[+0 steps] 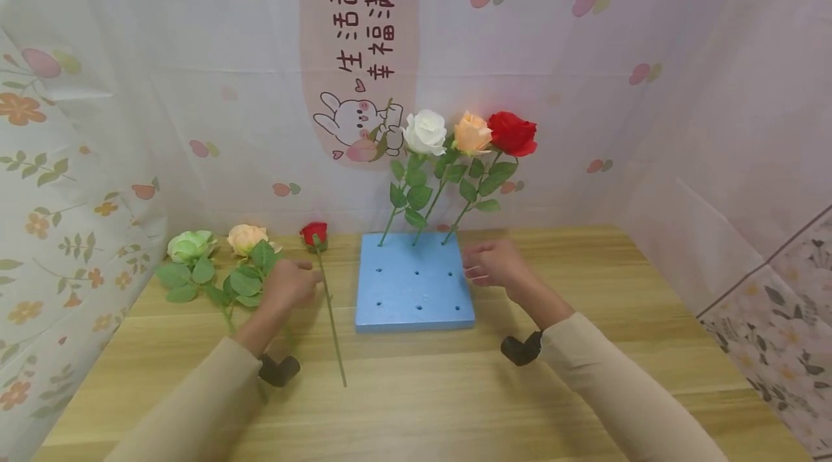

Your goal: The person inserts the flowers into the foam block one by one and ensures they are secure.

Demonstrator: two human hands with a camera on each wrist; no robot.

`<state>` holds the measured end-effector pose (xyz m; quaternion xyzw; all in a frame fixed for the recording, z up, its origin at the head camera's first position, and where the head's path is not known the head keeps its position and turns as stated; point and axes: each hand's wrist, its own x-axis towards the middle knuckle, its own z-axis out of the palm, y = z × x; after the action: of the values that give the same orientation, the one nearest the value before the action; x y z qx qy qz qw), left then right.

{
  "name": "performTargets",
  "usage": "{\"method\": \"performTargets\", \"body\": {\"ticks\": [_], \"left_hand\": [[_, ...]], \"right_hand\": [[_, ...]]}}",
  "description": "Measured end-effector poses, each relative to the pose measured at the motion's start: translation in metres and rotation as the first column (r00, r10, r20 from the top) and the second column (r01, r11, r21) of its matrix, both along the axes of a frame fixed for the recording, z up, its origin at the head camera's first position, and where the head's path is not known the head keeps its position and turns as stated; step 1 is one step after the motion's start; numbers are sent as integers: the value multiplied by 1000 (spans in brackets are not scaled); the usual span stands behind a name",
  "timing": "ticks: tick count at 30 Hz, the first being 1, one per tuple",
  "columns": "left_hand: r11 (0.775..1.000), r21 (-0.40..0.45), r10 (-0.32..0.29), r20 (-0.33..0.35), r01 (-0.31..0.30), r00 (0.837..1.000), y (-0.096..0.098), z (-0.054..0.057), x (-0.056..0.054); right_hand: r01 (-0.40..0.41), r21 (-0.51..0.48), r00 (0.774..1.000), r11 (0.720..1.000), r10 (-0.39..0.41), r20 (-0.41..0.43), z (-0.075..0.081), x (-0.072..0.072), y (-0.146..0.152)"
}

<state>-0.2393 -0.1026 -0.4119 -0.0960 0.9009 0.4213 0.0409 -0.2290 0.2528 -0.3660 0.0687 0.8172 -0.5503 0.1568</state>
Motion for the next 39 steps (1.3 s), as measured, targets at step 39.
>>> {"method": "performTargets", "body": {"ticks": [39], "left_hand": [[980, -191, 63, 79, -46, 995, 15, -15, -24]], "right_hand": [[9, 64, 991, 998, -17, 130, -53, 13, 6]]}}
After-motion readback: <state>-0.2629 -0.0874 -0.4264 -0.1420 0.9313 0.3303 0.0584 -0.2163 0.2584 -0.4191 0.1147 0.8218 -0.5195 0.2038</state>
